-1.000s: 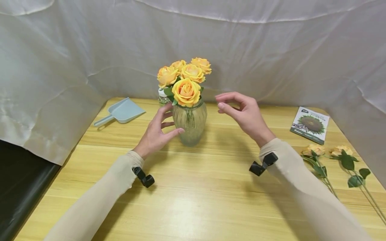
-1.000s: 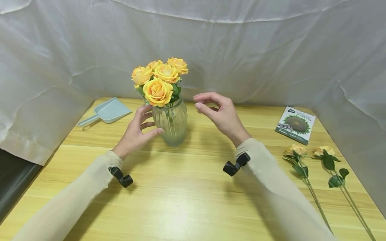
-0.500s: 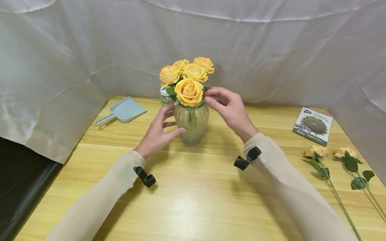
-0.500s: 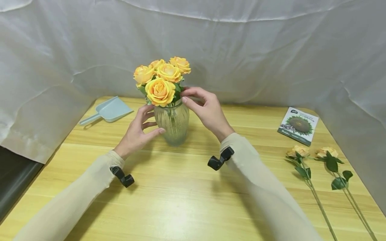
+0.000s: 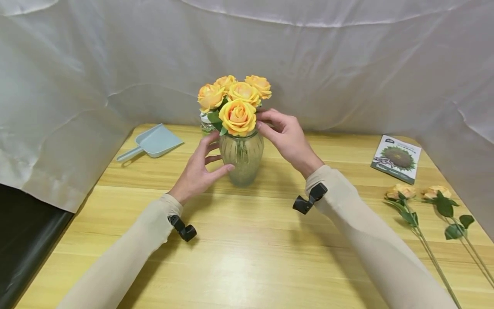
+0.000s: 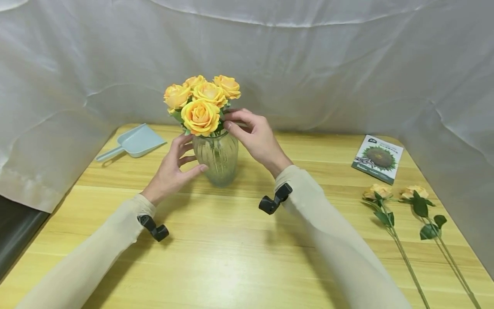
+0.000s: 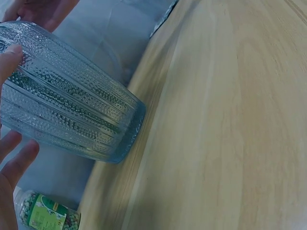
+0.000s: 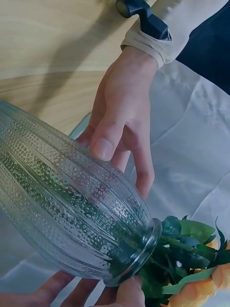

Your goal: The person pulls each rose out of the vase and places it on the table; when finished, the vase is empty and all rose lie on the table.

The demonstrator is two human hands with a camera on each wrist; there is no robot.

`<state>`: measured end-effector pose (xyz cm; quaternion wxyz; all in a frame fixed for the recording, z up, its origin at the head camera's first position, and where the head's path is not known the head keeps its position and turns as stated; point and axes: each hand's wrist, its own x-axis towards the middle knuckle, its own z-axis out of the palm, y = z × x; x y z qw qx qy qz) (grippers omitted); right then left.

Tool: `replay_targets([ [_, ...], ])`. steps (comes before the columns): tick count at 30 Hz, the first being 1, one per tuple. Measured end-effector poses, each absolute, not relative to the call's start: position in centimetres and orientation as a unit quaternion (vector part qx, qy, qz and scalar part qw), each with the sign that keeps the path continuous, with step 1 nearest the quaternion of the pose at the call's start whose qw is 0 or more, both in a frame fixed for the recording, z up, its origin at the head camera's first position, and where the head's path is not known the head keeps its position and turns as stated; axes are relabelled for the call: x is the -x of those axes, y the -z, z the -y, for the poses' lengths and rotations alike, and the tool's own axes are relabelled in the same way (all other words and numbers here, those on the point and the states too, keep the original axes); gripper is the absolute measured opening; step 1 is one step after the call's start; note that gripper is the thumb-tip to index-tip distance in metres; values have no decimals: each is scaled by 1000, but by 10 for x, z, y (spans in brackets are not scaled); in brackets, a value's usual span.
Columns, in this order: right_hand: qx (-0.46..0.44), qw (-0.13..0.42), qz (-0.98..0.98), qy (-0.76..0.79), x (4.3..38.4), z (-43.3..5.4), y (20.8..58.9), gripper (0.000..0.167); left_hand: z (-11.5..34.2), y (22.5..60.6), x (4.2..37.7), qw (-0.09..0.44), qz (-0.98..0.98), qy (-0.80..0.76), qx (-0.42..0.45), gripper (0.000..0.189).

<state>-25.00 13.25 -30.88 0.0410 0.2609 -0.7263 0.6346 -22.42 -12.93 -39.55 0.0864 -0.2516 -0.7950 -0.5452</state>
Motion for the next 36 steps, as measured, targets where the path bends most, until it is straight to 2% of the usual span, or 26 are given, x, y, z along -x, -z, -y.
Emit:
replay_targets([
  [8, -258, 72, 716, -645, 250, -129, 312, 24, 127, 395, 226, 99, 806, 526, 254, 93],
  [17, -254, 136, 696, -658, 246, -127, 308, 14, 126, 394, 225, 102, 801, 533, 254, 92],
  [28, -243, 172, 646, -703, 246, -127, 303, 13, 125, 395, 225, 101, 795, 540, 257, 96],
  [36, -234, 157, 648, -707, 246, -126, 307, 20, 125, 396, 226, 102, 793, 544, 254, 95],
])
